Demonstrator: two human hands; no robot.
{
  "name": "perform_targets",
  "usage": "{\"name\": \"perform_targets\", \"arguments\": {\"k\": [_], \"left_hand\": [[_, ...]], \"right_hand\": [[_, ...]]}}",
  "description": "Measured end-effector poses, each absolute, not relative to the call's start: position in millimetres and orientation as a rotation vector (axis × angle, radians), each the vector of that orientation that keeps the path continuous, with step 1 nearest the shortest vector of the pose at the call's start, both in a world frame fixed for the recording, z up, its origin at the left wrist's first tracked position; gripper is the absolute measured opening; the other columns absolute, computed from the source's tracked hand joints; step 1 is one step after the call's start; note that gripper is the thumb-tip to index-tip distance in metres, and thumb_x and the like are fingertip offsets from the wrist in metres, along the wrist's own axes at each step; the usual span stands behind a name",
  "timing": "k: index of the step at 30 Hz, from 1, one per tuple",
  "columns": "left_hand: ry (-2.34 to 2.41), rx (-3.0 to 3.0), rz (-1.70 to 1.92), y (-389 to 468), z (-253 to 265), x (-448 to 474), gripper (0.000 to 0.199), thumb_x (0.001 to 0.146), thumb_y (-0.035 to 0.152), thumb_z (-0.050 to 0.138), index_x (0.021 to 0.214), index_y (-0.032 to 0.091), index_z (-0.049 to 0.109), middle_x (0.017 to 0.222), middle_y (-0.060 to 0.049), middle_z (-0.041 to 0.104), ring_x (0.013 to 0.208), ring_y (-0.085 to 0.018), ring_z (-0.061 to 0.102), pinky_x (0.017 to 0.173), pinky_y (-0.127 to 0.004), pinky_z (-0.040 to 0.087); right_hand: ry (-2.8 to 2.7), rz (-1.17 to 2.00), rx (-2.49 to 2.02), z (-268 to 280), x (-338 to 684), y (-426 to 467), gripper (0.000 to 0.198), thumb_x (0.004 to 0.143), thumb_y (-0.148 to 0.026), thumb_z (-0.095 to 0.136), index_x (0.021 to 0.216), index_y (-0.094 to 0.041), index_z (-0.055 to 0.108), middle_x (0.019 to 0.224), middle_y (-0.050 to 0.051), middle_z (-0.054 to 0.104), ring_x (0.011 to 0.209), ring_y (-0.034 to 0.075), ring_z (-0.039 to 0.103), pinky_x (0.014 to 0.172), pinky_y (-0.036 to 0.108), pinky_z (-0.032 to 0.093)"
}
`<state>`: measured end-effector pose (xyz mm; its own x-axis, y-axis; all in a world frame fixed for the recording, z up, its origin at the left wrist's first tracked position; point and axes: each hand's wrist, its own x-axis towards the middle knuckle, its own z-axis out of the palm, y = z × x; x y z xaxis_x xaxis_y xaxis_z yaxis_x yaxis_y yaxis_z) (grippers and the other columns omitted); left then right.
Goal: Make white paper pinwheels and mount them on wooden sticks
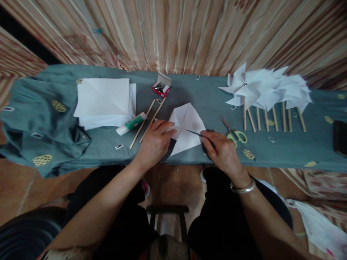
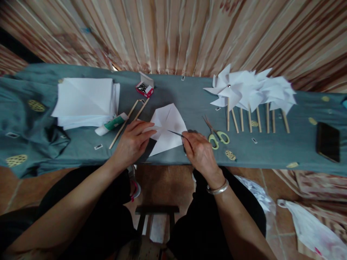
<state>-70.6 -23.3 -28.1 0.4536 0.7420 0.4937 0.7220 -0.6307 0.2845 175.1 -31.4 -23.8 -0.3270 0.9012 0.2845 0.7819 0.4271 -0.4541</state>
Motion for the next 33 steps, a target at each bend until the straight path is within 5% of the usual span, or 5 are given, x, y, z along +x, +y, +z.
{"name": "perform_targets", "arguments": {"k": [7,21,28,33], "left_hand": [[1.14,2.713,0.673,-46.2,-21.7,-49.4,0.024,0.091,0.035,0.06,0.103,0.015,0.064,0.105,-0.009,0.068,0.101,-0.025,0.056,0.084,-0.039,0.045],[1.111,2.778,0.658,-52.5,-27.9,-44.0,0.015,0.095,0.017,0.05,0.096,0.012,0.064,0.093,-0.007,0.068,0.084,-0.018,0.062,0.073,-0.03,0.053],[1.094,2.674,0.807,-61.2,-23.9,-48.1,0.017,0.096,0.018,0.048,0.097,0.014,0.064,0.091,-0.006,0.069,0.082,-0.015,0.066,0.071,-0.026,0.055],[1.042,2.663,0.743,-63.9,-24.4,-49.4,0.016,0.095,0.017,0.048,0.093,0.013,0.064,0.089,-0.007,0.068,0.082,-0.017,0.065,0.074,-0.029,0.056]], "right_hand": [[-2.144,0.406,-1.403,-21.7,175.1,-40.4,0.025,0.094,-0.027,0.052,0.105,-0.016,0.071,0.101,0.01,0.077,0.091,0.024,0.072,0.088,0.039,0.056],[-2.03,0.339,-1.418,-20.5,184.5,-37.1,0.029,0.093,-0.021,0.047,0.11,-0.019,0.07,0.11,0.01,0.074,0.105,0.025,0.067,0.096,0.043,0.053],[-1.982,0.94,-1.276,-16.2,187.4,-37.2,0.034,0.085,-0.022,0.062,0.117,-0.028,0.068,0.14,0.007,0.057,0.132,0.024,0.052,0.109,0.048,0.043],[-1.907,1.138,-1.171,-16.5,179.0,-37.5,0.014,0.082,-0.038,0.07,0.089,-0.026,0.074,0.129,0.008,0.063,0.125,0.025,0.056,0.107,0.048,0.044]]}}
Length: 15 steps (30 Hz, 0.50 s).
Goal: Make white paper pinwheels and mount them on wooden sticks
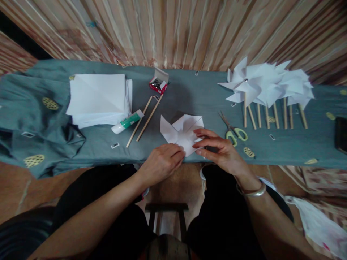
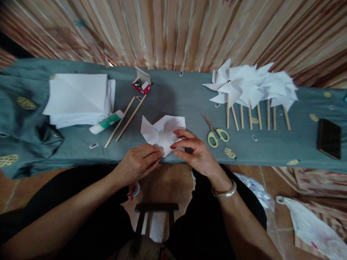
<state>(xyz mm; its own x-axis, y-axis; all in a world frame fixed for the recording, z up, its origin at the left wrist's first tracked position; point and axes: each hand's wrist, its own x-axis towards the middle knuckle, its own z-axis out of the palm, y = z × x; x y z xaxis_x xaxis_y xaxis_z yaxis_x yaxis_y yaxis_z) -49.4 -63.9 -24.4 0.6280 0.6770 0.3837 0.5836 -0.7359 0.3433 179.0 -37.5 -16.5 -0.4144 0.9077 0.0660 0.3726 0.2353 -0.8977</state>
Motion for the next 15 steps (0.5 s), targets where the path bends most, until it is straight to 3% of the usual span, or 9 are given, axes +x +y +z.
{"name": "perform_targets", "arguments": {"k": [4,10,15], "left_hand": [[1.083,2.65,0.769,-67.4,-29.6,-49.3,0.015,0.095,0.02,0.05,0.099,0.013,0.062,0.092,-0.008,0.068,0.087,-0.018,0.065,0.078,-0.031,0.056],[1.074,2.664,0.71,-72.7,-34.1,-50.4,0.031,0.096,0.016,0.047,0.127,0.012,0.047,0.097,-0.008,0.068,0.09,-0.018,0.064,0.081,-0.032,0.056],[1.003,2.69,0.676,-73.3,-32.6,-52.0,0.024,0.094,0.013,0.049,0.118,0.011,0.054,0.098,-0.008,0.067,0.094,-0.019,0.061,0.083,-0.033,0.056]], "right_hand": [[-1.887,1.111,-1.199,-21.6,172.2,-36.1,0.016,0.084,-0.038,0.069,0.082,-0.023,0.073,0.112,0.009,0.068,0.108,0.023,0.064,0.099,0.045,0.049],[-1.917,0.957,-1.295,-29.1,160.3,-38.7,0.012,0.087,-0.031,0.065,0.087,-0.022,0.073,0.088,0.004,0.073,0.085,0.019,0.067,0.081,0.037,0.054],[-1.863,0.896,-1.453,-32.6,152.4,-40.5,0.019,0.084,-0.031,0.067,0.099,-0.021,0.072,0.084,0.003,0.071,0.073,0.016,0.064,0.071,0.032,0.053]]}}
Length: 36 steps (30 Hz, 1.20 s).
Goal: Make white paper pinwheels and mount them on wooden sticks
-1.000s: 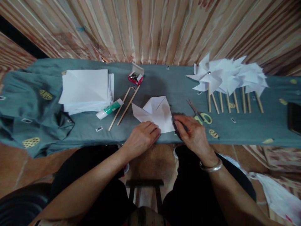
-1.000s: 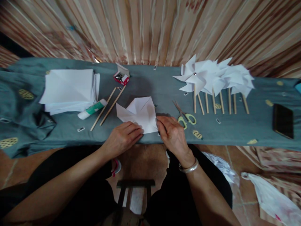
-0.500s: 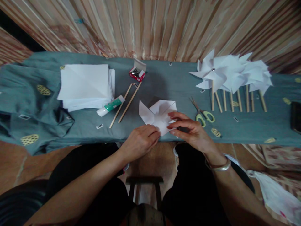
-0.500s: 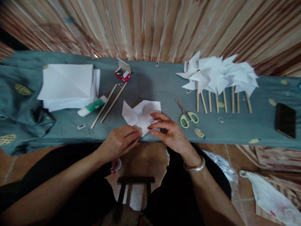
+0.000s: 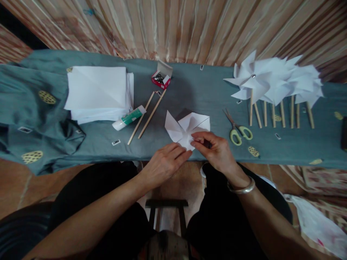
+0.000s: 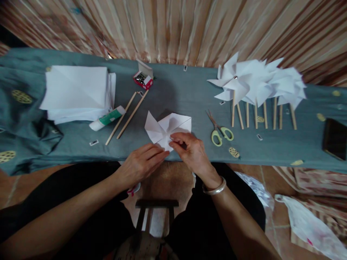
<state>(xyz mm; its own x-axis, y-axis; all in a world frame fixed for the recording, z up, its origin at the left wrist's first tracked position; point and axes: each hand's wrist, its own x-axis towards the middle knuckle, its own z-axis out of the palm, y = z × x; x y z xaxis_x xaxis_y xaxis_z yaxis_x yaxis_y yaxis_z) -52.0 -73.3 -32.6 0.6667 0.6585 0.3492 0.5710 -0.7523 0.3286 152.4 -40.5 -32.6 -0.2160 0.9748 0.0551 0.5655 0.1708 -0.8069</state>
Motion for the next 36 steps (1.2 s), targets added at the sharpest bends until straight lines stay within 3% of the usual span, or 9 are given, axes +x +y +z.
{"name": "perform_targets", "arguments": {"k": [14,36], "left_hand": [[1.053,2.614,0.679,-72.6,-31.8,-49.1,0.019,0.096,0.015,0.047,0.107,0.01,0.062,0.094,-0.008,0.065,0.091,-0.019,0.059,0.081,-0.033,0.055],[1.049,2.604,0.695,-70.2,-32.0,-48.1,0.019,0.097,0.016,0.046,0.106,0.011,0.062,0.092,-0.008,0.065,0.089,-0.019,0.058,0.079,-0.034,0.055]], "right_hand": [[-2.062,0.55,-1.489,-25.8,141.2,-44.2,0.011,0.088,-0.026,0.061,0.096,-0.021,0.067,0.08,0.003,0.068,0.079,0.021,0.065,0.079,0.036,0.053],[-2.176,0.382,-1.447,-24.6,139.0,-46.7,0.015,0.092,-0.027,0.055,0.098,-0.02,0.067,0.085,0.006,0.07,0.083,0.024,0.063,0.08,0.039,0.052]]}}
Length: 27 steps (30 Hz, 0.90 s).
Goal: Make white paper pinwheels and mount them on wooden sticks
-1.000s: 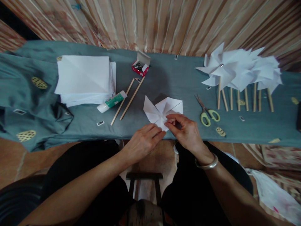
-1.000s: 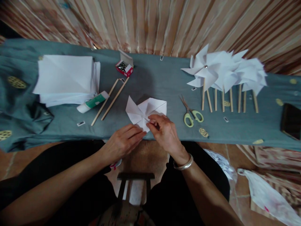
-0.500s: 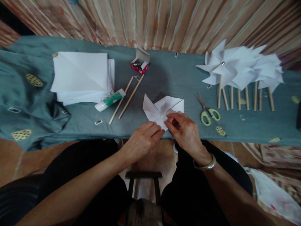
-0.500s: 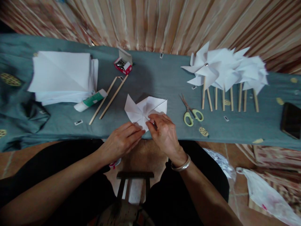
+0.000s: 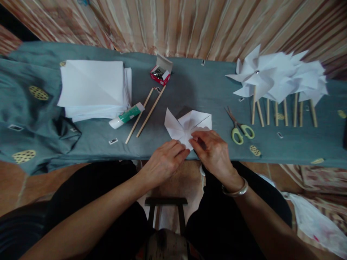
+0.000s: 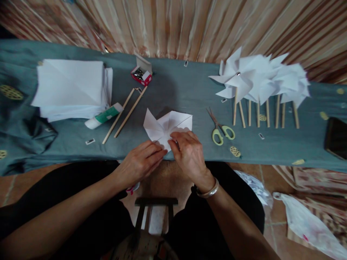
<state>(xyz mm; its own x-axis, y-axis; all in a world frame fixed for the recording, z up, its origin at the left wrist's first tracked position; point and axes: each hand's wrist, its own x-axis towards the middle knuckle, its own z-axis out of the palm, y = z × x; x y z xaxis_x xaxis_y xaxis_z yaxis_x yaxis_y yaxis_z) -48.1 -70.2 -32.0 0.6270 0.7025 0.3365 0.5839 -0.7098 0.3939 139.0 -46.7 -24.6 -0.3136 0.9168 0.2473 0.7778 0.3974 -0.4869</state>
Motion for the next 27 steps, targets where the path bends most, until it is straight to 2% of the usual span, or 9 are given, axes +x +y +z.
{"name": "perform_targets", "arguments": {"k": [11,27], "left_hand": [[1.043,2.613,0.699,-70.7,-33.8,-48.4,0.018,0.095,0.015,0.049,0.106,0.009,0.062,0.094,-0.009,0.065,0.092,-0.021,0.059,0.081,-0.034,0.056],[1.057,2.618,0.679,-69.8,-34.7,-46.7,0.018,0.094,0.015,0.05,0.103,0.009,0.064,0.091,-0.009,0.063,0.09,-0.021,0.057,0.078,-0.034,0.055]], "right_hand": [[-2.397,0.166,-1.358,-23.8,137.9,-49.6,0.023,0.096,-0.021,0.048,0.09,-0.017,0.07,0.09,0.008,0.07,0.086,0.023,0.058,0.08,0.037,0.046],[-2.543,-0.054,-1.365,-23.0,132.6,-55.6,0.029,0.096,-0.017,0.043,0.114,-0.011,0.066,0.102,0.012,0.067,0.091,0.026,0.052,0.079,0.038,0.042]]}}
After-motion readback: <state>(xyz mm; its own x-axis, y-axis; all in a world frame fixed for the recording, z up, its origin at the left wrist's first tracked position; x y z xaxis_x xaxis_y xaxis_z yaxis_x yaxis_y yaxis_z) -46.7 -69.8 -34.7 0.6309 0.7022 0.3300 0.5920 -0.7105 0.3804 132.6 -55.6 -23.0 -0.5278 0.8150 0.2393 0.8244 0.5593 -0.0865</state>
